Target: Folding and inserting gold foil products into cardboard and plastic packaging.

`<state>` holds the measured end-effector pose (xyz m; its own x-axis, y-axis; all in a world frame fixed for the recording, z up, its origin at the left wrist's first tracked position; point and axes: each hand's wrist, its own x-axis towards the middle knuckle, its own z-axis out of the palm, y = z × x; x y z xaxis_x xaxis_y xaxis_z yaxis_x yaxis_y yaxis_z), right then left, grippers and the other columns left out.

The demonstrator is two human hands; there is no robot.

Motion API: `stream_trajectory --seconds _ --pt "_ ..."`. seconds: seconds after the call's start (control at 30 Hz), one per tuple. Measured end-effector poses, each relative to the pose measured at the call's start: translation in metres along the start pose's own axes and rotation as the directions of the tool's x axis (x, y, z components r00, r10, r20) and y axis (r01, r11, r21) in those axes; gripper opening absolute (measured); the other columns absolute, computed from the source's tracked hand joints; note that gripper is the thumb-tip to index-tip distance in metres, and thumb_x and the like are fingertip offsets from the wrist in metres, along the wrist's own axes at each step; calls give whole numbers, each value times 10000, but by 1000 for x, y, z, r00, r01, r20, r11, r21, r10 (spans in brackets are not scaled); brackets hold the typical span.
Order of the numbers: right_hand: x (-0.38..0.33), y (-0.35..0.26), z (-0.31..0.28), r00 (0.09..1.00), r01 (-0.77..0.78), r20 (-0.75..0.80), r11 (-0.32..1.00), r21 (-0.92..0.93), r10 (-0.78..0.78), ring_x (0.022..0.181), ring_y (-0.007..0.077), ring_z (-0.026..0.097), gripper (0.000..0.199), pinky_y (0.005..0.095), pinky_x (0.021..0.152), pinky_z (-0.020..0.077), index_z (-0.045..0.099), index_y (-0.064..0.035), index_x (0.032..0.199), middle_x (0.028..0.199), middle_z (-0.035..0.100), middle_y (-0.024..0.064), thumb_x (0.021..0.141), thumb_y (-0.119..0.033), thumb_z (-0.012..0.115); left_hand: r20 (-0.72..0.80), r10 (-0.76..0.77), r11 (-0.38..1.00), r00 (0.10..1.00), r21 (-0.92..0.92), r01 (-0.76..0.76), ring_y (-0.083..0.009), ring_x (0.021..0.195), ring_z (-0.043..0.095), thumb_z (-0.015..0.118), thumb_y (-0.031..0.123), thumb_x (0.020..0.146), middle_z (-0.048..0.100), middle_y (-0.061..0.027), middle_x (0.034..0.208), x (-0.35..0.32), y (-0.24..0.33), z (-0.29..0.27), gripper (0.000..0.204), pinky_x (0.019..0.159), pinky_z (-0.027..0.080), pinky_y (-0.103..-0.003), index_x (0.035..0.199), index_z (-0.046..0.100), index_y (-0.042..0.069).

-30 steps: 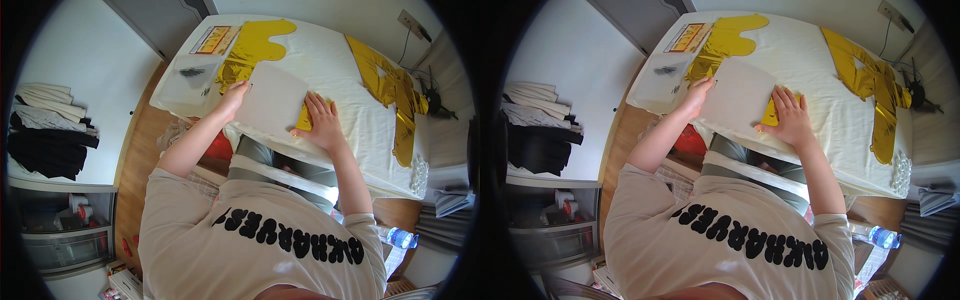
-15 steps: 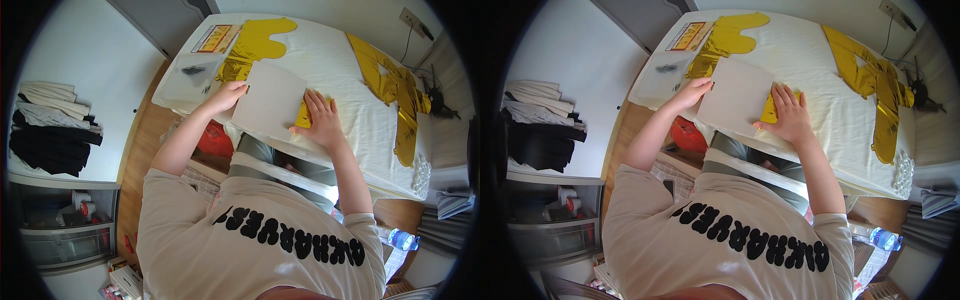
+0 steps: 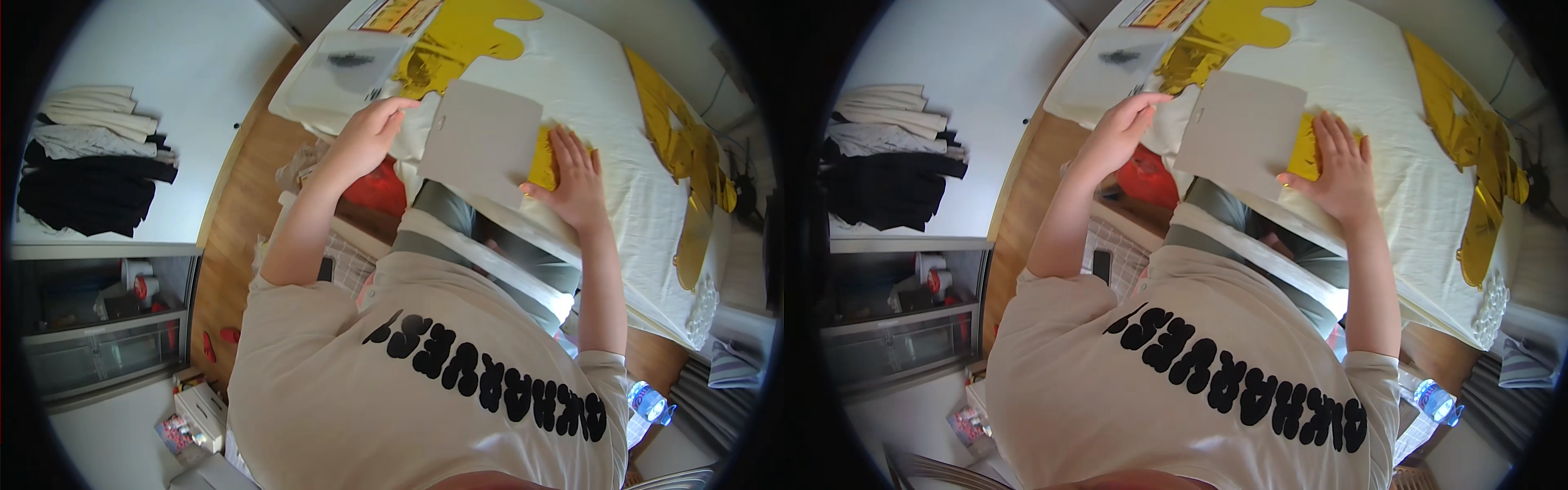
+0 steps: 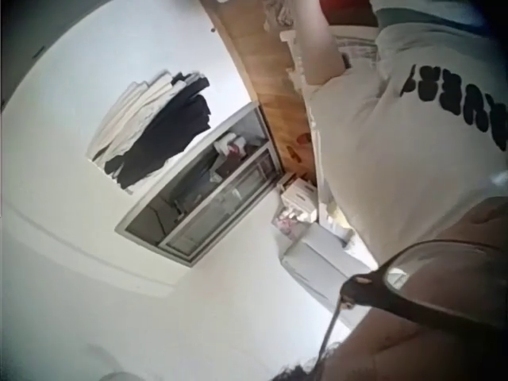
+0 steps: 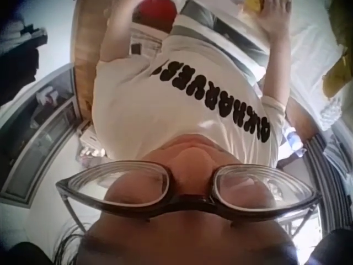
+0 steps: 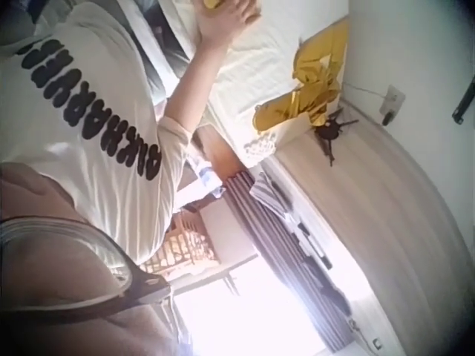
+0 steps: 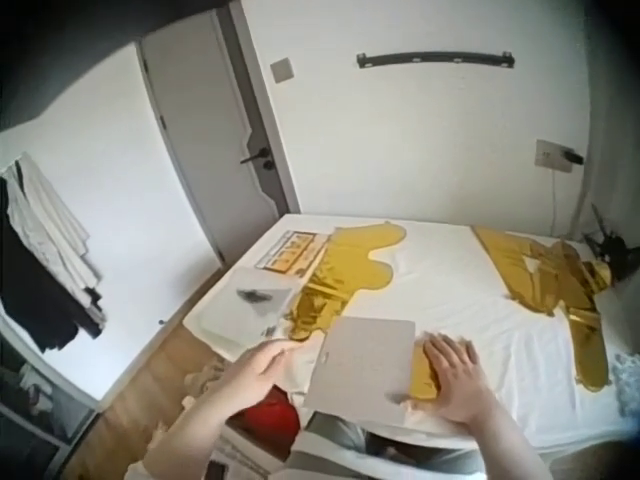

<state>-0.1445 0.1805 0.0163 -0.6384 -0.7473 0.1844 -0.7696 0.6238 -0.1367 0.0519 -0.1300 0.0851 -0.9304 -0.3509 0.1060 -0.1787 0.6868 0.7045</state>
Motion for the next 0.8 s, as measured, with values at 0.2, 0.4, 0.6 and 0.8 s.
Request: stream_trajectory --seconds 0.2,0.4,0.6,0.8 --pt "2 -2 1 1000 14 10 1000 -12 -14 1560 295 314 1155 538 1287 165 387 -126 1614 1669 386 87 726 -787 717 204 -119 699 972 -678 228 -70 813 610 596 145 1066 710 -18 1035 -72 -114 -3 259 751 500 -235 1275 670 11" --pt "2 2 3 999 32 10 998 -58 -31 1558 288 319 1163 543 1285 175 389 -140 1614 1664 395 84 712 -796 717 -48 -332 939 942 -113 325 -124 785 722 695 194 994 788 -90 952 -92 -209 65 208 692 542 -265 1113 757 34" --pt "1 2 3 999 44 -1 997 -62 -45 1553 292 328 1184 549 1281 186 388 -132 1613 1661 399 90 700 -814 709 -204 -268 858 941 394 330 -284 772 744 751 272 913 765 -121 865 -72 -231 93 189 686 576 -406 1068 801 176" --pt "3 3 6 998 56 -20 996 -68 -58 1547 302 340 1185 558 1276 193 397 -124 1608 1655 409 94 712 -847 673 -252 -188 805 949 514 296 -336 775 730 754 267 886 740 -118 816 -60 -248 103 122 678 565 -476 926 731 154"
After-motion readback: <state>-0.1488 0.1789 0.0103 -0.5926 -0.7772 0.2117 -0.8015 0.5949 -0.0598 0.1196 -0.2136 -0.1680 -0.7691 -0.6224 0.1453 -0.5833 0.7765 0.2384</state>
